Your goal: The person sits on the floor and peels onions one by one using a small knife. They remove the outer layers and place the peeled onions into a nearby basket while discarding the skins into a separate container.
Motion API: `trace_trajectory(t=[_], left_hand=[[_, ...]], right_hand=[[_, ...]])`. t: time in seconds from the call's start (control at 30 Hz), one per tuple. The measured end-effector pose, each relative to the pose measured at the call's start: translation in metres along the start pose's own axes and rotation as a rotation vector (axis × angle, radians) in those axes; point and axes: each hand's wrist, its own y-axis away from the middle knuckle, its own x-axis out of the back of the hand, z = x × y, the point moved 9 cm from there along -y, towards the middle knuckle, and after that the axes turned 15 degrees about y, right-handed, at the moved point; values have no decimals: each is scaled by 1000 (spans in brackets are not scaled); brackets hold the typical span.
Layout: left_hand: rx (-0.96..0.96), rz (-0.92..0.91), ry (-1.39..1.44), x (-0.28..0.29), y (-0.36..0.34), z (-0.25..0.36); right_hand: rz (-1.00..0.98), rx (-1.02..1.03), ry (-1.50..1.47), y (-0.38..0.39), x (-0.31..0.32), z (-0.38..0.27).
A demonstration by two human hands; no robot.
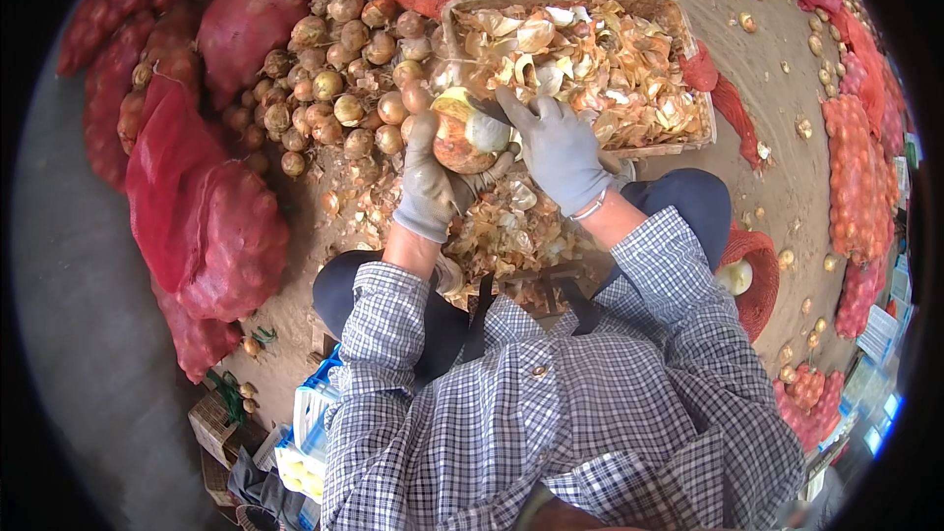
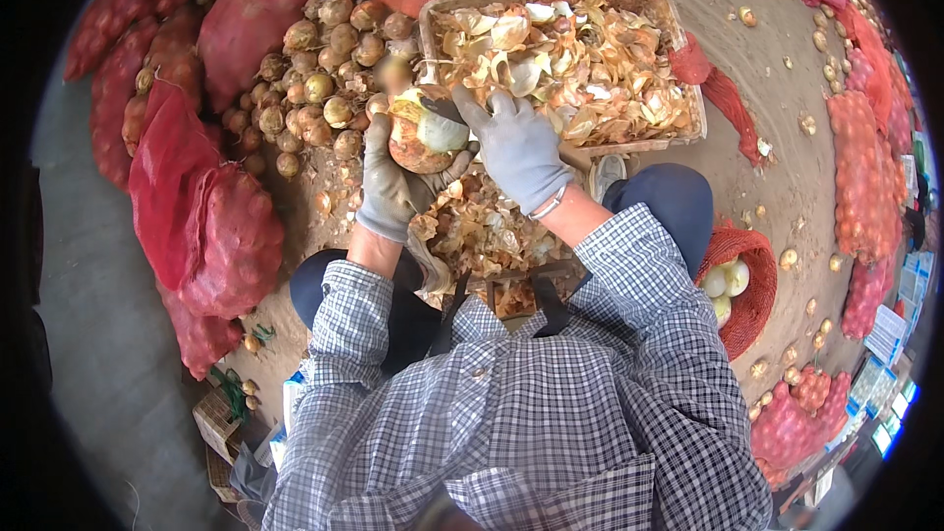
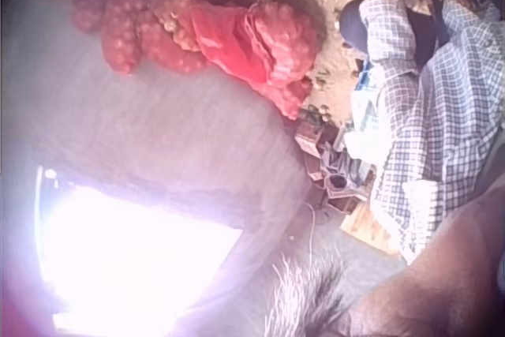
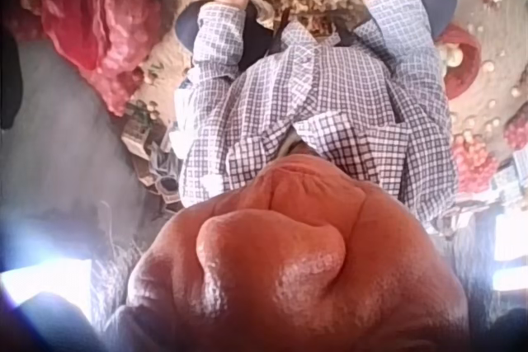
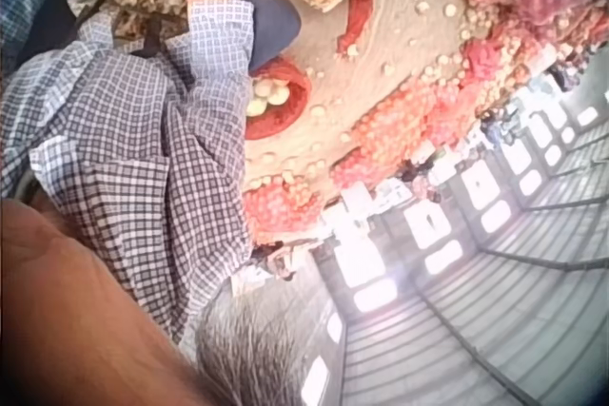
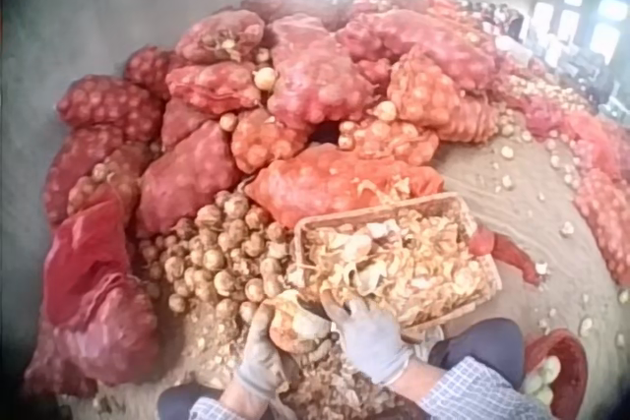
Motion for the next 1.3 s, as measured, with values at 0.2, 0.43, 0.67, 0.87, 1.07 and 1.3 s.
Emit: trace_trajectory(t=[0.2,0.43,0.67,0.87,1.07,1.3], left_hand=[[-92,6,-86,7,-1,9],[-186,-143,-398,-1,6,24],[-342,-68,-907,-27,10,26],[-420,-159,-1319,-50,17,27],[-482,-80,-881,-45,23,32],[-381,-97,-931,-51,30,33]], right_hand=[[-112,16,-48,-5,-12,-2],[-549,-612,-1744,3,-72,21],[-265,-252,-1442,-9,-31,25],[88,-325,-933,-5,-1,39],[268,-388,-1015,-1,10,45],[115,-492,-1159,-2,-6,42]])
